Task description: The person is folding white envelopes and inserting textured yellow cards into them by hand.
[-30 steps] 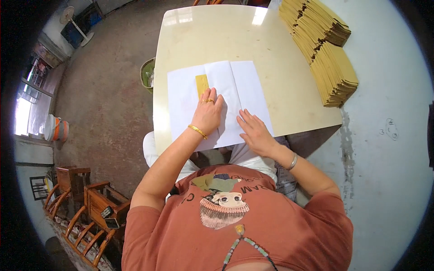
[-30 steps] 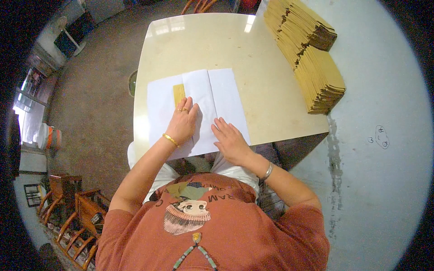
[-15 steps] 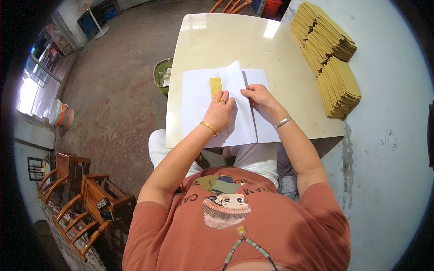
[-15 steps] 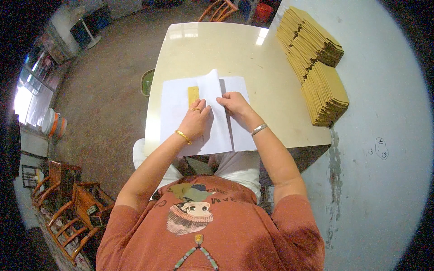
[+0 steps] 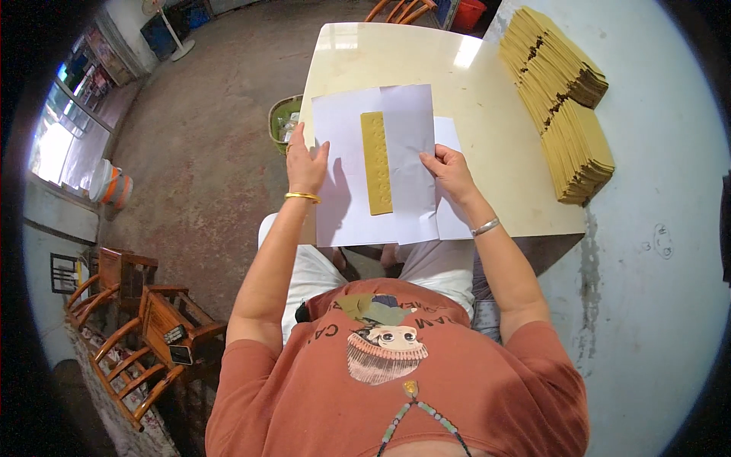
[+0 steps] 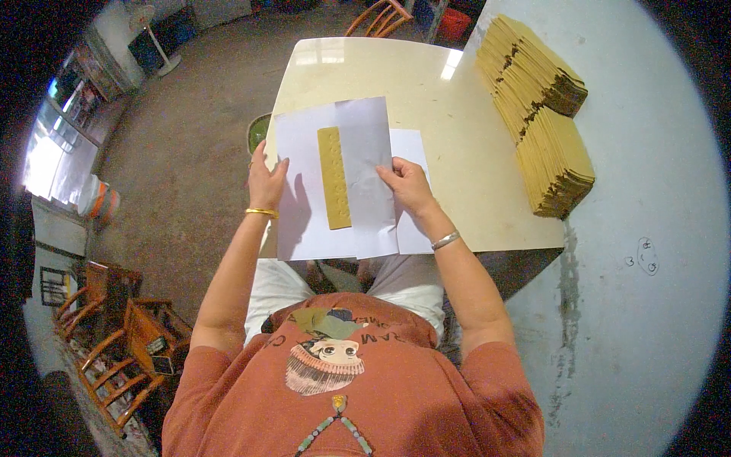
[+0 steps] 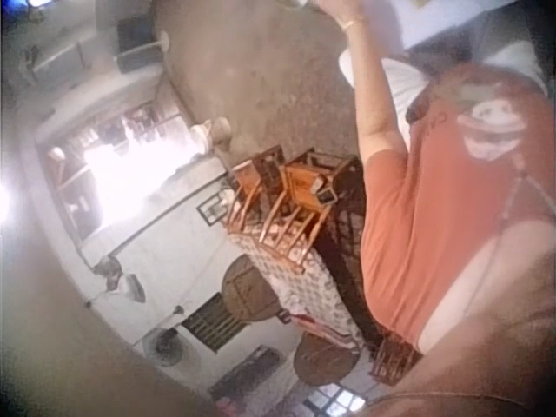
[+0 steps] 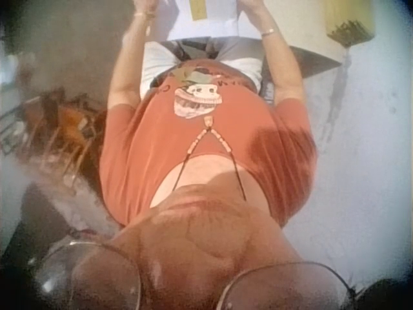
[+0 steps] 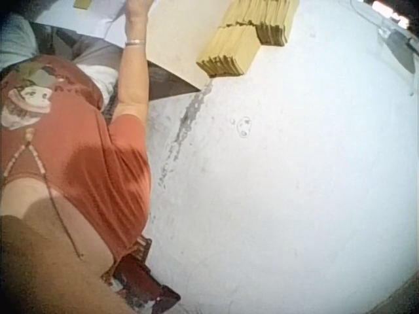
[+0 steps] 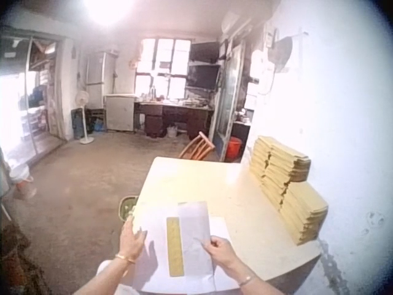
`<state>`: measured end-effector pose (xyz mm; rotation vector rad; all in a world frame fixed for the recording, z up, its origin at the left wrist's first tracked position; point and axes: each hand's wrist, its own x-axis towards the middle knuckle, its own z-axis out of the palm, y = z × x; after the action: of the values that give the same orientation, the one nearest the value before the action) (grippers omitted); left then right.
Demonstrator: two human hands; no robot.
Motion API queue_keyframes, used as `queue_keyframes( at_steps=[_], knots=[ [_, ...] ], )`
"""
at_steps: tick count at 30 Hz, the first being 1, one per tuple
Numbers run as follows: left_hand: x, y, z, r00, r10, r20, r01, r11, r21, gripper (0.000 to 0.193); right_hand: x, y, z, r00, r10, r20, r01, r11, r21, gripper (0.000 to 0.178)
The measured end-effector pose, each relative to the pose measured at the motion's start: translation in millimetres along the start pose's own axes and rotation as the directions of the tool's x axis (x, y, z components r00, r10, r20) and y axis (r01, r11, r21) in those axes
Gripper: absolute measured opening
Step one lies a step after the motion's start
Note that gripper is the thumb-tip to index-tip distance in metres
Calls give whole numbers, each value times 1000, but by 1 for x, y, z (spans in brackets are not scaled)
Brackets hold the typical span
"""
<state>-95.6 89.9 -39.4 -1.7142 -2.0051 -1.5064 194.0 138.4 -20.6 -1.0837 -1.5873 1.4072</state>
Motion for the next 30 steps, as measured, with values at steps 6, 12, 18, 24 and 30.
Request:
queue_keyframes(
  at_steps=[6, 12, 18, 24, 30],
  knots=[
    [1, -4, -20, 683, -349, 642, 725, 433, -536, 78, -1, -8, 6, 998, 60, -27, -58, 996, 64, 16],
    [17, 33, -18, 569, -357, 741, 785, 505, -360, 65, 10, 4, 7, 985, 154, -83, -165, 976, -141, 21],
    [20, 55, 7, 535, -299, 790, 783, 528, -330, 63, 11, 4, 16, 985, -11, -170, -79, 854, -514, 26],
    [16, 76, 37, 495, -309, 812, 738, 643, -206, 75, 11, -1, 24, 978, -62, -201, -94, 724, -683, 27],
    [1, 63, 60, 547, -312, 777, 649, 744, -158, 83, 8, -2, 29, 971, -103, -215, -76, 721, -689, 26]
  ],
)
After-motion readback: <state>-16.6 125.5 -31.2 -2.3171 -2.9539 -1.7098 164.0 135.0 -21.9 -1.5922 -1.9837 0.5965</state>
